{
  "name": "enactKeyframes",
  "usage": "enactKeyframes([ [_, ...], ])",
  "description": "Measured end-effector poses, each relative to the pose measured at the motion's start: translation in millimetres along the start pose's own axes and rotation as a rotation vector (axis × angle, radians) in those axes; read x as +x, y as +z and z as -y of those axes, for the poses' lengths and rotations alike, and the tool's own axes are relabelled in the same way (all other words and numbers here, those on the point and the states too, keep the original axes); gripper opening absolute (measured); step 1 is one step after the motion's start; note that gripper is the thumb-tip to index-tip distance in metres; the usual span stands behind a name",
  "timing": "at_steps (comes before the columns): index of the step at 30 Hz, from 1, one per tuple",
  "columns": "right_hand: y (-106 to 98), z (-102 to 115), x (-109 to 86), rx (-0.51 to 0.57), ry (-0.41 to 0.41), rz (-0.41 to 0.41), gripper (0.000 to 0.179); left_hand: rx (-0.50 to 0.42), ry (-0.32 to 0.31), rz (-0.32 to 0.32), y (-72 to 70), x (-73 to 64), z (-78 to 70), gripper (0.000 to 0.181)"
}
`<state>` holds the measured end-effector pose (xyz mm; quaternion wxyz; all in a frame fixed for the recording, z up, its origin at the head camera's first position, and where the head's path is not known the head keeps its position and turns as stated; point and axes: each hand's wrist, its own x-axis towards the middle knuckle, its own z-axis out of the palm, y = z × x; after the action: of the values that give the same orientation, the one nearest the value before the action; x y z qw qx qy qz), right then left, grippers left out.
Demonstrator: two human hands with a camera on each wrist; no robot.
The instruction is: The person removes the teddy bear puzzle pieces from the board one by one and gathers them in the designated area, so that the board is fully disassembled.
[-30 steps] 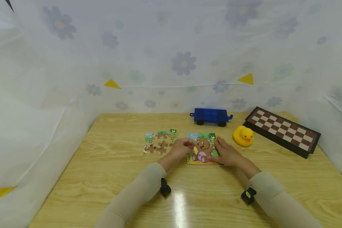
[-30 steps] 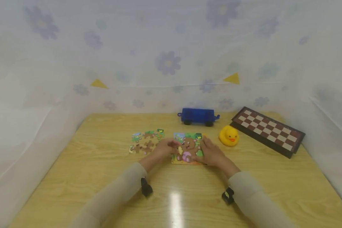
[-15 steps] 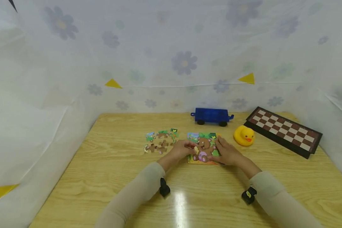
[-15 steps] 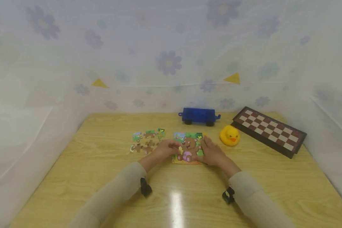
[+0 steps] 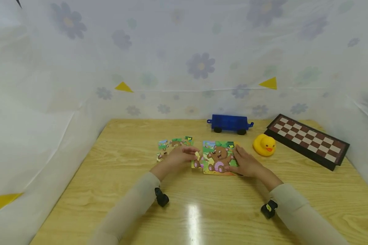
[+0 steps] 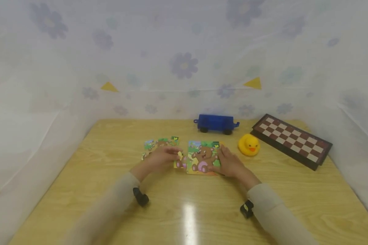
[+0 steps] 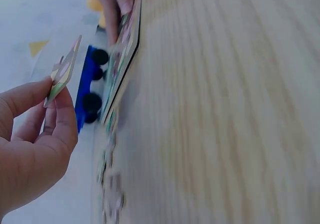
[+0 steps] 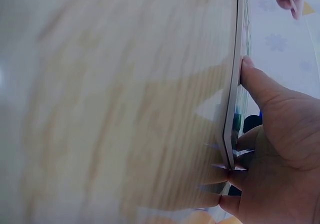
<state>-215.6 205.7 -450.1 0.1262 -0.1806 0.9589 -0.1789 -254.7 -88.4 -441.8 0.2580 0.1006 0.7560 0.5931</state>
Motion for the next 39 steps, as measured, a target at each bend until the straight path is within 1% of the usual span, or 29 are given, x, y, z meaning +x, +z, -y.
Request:
enactKeyframes([
  [4, -1, 0, -0.2, 0.001, -0.010, -0.006, 0.093, -0.004, 0.027, 0.010, -28.1, -15.8, 2.6, 0.037],
  [6, 0, -1, -0.1, 0.004, -0.017, -0.009, 0.093, 0.012, 0.028, -0.006, -41.7, -23.5, 6.4, 0.038],
  [9, 1, -2, 0.3, 0.011, -0.027, -0.011, 0.093, 0.032, 0.014, -0.043, -59.0, -35.0, 13.8, 0.037],
  [11, 1, -3, 0.3, 0.012, -0.035, -0.015, 0.093, 0.030, -0.013, -0.073, -68.1, -41.9, 18.8, 0.036],
  [14, 1, -3, 0.1, 0.006, -0.042, -0.020, 0.092, 0.036, -0.041, -0.099, -79.3, -51.7, 25.3, 0.036],
  [16, 0, -2, -0.2, 0.006, -0.044, -0.020, 0.092, 0.024, -0.066, -0.123, -85.8, -57.1, 29.2, 0.035],
  [20, -2, -1, -0.9, 0.017, -0.044, -0.015, 0.092, 0.065, -0.087, -0.168, -98.0, -66.4, 36.8, 0.031],
  [21, -2, -1, -1.0, 0.020, -0.043, -0.013, 0.092, 0.071, -0.090, -0.180, -100.2, -68.3, 38.2, 0.029],
  [24, -2, -1, -1.1, 0.013, -0.044, -0.016, 0.091, 0.104, -0.090, -0.187, -104.6, -73.8, 41.5, 0.029],
  [26, -3, -1, -1.4, 0.005, -0.047, -0.020, 0.091, 0.106, -0.092, -0.194, -104.9, -75.1, 42.7, 0.029],
  [28, -3, -2, -1.3, -0.002, -0.050, -0.023, 0.091, 0.132, -0.082, -0.195, -104.3, -75.6, 43.3, 0.030],
  [36, -3, -2, -1.3, 0.005, -0.054, -0.014, 0.091, 0.206, -0.030, -0.218, -96.5, -69.9, 43.3, 0.026],
  [37, -3, -2, -1.2, 0.007, -0.054, -0.013, 0.091, 0.208, -0.027, -0.223, -96.2, -69.2, 43.3, 0.025],
  [39, -3, -1, -1.0, 0.011, -0.053, -0.013, 0.092, 0.174, -0.024, -0.228, -95.7, -68.1, 42.3, 0.025],
])
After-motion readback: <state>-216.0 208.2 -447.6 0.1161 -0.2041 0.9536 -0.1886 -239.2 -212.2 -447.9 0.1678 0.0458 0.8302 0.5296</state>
